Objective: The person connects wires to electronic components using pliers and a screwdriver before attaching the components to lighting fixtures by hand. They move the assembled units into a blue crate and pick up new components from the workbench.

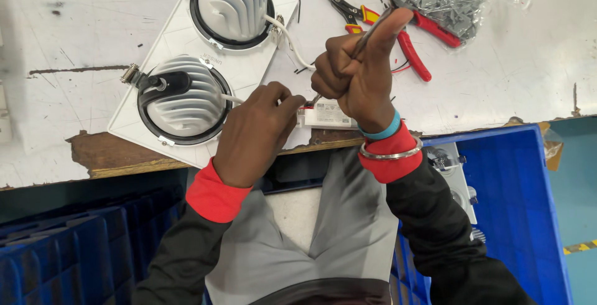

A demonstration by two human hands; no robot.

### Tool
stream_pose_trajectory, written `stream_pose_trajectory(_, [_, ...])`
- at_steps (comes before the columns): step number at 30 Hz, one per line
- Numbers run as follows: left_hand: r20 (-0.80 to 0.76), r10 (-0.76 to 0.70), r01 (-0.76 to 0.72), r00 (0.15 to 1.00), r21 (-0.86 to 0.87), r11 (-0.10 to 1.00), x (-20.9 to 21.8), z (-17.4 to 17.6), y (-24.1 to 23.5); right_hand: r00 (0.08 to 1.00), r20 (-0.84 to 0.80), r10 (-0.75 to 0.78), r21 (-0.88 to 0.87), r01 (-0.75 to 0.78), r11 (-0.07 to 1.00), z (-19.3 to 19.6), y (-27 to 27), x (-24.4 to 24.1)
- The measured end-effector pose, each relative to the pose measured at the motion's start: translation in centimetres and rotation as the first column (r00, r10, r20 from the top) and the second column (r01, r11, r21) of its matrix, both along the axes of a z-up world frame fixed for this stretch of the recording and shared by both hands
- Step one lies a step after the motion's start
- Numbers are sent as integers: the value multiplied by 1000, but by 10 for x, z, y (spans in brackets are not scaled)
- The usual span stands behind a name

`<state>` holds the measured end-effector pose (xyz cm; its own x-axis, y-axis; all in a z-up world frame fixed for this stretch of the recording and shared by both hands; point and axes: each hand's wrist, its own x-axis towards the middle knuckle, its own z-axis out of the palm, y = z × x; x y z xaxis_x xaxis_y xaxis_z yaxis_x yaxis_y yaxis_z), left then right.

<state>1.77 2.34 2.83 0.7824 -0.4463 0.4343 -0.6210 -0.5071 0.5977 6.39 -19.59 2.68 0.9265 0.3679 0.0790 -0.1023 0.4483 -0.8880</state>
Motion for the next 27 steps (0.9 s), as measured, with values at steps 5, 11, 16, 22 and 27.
stream_pose_trajectory(5, [-4, 6, -6, 1000, 69, 998, 3, -4, -4, 1000, 31, 0, -29, 1, 1000, 1, 0, -2])
stream_pose_trajectory(11, [-19, 31, -27, 999, 154, 988, 2, -10, -13, 998, 64, 4, -55, -1, 999, 1, -1, -2])
stream_pose_trajectory(16, [-12, -19, 21, 1000, 198, 980, 3, -10, -15, 999, 51, -4, -25, 5, 1000, 0, -2, -4])
stream_pose_trajectory(22, [23, -119, 112, 993, 194, 975, 12, -8, -15, 999, 25, 35, -1, -35, 999, -4, -1, -1])
stream_pose_trajectory(27, [-17, -170, 171, 985, 73, 983, 21, -6, -16, 998, 11, -55, 33, 54, 998, -8, -4, -3])
